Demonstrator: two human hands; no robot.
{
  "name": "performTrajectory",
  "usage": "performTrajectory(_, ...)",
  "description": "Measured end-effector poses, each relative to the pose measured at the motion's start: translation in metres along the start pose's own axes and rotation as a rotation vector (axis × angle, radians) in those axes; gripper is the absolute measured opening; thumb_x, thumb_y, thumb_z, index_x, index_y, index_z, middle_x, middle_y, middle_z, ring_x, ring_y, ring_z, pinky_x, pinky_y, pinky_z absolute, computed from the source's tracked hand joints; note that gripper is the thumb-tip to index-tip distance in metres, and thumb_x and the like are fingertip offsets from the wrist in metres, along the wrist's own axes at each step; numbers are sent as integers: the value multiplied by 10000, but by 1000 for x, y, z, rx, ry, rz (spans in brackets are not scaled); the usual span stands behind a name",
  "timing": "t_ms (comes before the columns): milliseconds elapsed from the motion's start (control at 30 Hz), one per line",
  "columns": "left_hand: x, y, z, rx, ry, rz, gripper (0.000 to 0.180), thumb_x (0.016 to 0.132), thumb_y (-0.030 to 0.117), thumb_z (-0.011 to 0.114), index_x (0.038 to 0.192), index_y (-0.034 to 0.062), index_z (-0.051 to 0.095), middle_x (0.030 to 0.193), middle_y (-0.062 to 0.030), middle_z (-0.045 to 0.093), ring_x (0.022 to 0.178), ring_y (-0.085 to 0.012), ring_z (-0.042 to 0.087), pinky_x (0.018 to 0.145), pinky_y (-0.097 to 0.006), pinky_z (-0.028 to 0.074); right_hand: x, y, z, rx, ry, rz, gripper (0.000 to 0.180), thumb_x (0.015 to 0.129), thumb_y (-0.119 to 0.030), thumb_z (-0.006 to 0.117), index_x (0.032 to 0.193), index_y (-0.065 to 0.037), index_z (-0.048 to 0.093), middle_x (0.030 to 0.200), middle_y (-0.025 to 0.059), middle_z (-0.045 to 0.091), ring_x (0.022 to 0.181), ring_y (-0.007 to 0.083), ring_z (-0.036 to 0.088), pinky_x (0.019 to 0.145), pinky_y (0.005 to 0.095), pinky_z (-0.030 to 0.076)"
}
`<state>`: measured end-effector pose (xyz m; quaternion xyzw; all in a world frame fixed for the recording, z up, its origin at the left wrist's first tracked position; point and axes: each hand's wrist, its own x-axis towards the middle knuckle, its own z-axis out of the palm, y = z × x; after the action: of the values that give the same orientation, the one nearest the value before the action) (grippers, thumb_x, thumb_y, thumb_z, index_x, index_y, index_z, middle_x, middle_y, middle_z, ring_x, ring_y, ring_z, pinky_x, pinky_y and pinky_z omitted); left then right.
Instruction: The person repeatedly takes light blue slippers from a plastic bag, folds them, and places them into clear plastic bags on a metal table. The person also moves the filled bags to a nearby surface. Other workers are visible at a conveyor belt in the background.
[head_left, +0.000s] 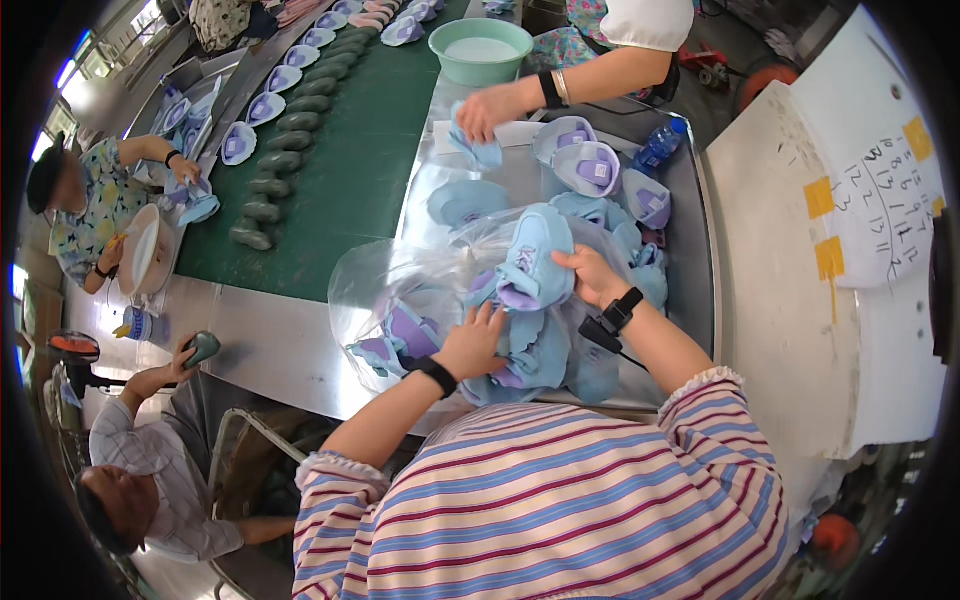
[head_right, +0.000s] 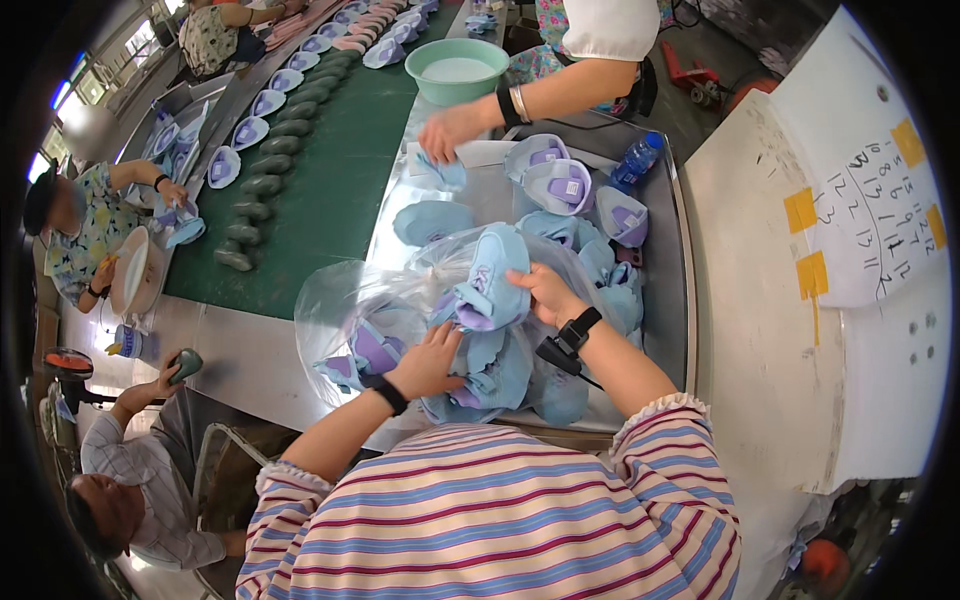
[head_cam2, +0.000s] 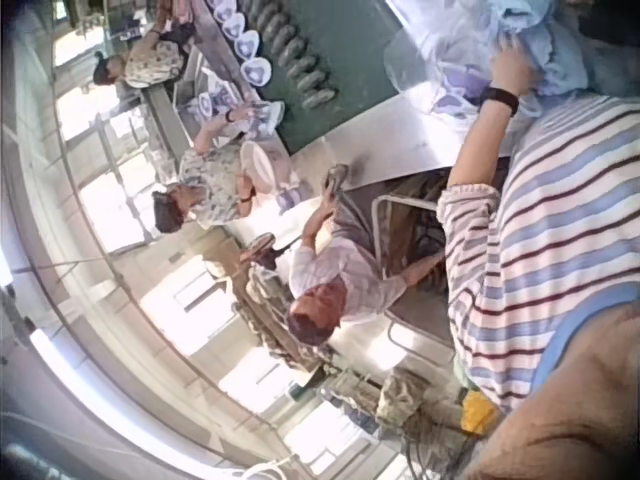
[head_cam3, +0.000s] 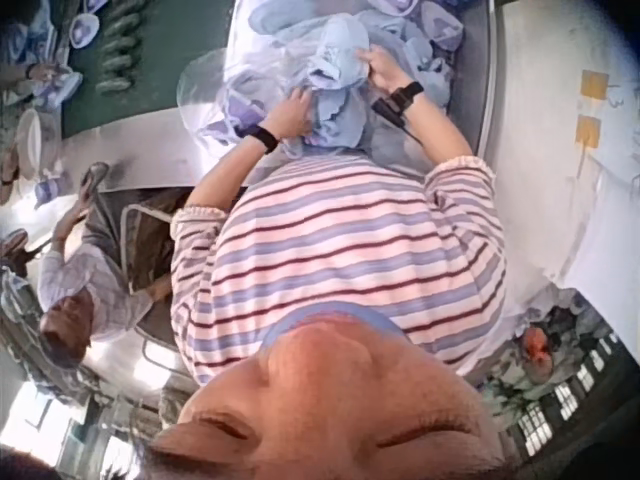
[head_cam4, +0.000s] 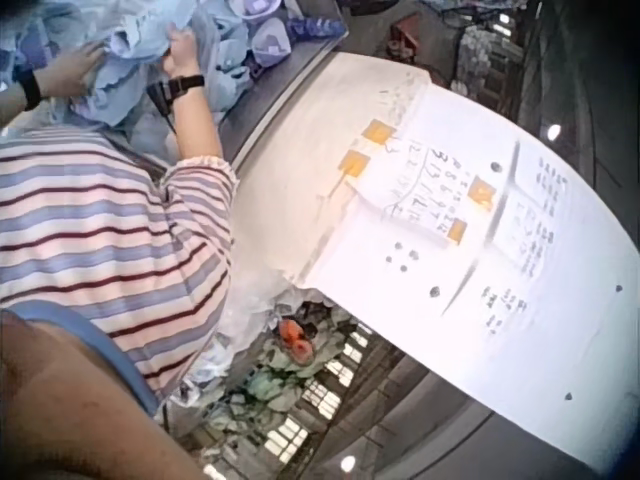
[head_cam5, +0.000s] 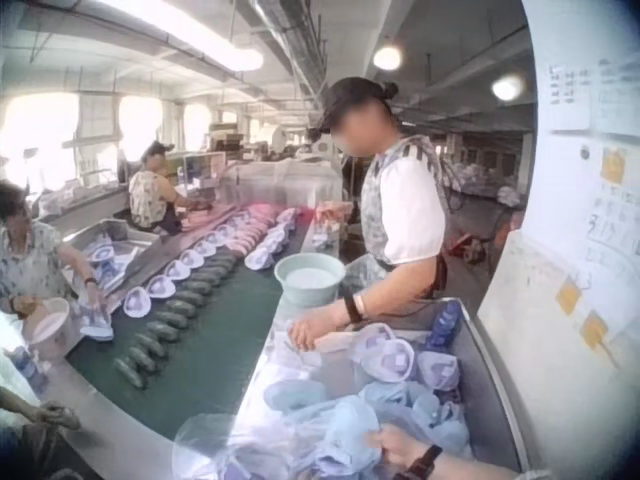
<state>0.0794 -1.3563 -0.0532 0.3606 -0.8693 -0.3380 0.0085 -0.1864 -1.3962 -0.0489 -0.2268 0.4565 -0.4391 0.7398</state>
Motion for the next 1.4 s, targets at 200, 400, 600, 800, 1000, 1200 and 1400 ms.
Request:
performTrajectory(200,10,-19,0,-119,242,-119,545,671,156,703,1190,122,539,989,-189,647,830,-380,628,721,-445,500,-26,-15,-27,154,41,-241,399,931,-111,527,1310,-28,437,1226,100,559,1084,235,572,941,391,463)
performTrajectory(400,-23,-32,-41,-480,620,223,519,654,-160,508,1067,113,662,1135,-127,596,1060,-294,567,913,-326,438,-45,-25,-46,91,-119,-290,421,921,-154,557,1305,-31,434,1218,94,567,1082,211,576,929,364,470)
performTrajectory(600,-38,-43,-40,-639,450,146,498,653,-189,529,1058,69,661,1186,-89,571,1135,-252,524,972,-315,396,-37,-56,-44,-257,69,-374,367,903,-81,542,1254,6,485,1168,98,600,1047,192,591,905,324,479)
performTrajectory(800,-46,-47,-46,-1066,574,245,423,696,-160,458,1028,15,652,1170,-99,604,1095,-236,558,959,-310,408,-45,-123,-71,255,-24,-539,333,891,-115,576,1212,-37,533,1074,111,621,959,241,607,871,367,481)
performTrajectory(1000,-33,-30,-79,-813,633,407,129,714,-75,610,772,26,664,999,-100,618,1133,-298,534,957,-401,413,-26,-139,-40,-1462,694,-1164,637,805,-286,693,1309,-15,413,1315,153,454,1173,276,481,906,358,450)
performTrajectory(1200,-10,44,-100,-829,755,506,341,714,17,685,1048,39,619,1178,-121,556,1180,-305,506,972,-420,401,-35,-19,97,-676,-513,-279,650,747,-258,765,1271,-12,469,1303,143,477,1229,206,430,905,314,449)
performTrajectory(1400,-33,-8,-39,-432,-33,-131,668,765,383,713,1237,-39,499,1192,-219,560,1153,-323,528,901,-417,468,-61,-23,12,550,-675,-7,445,858,-326,595,1155,-12,489,999,117,547,870,213,577,659,286,514)
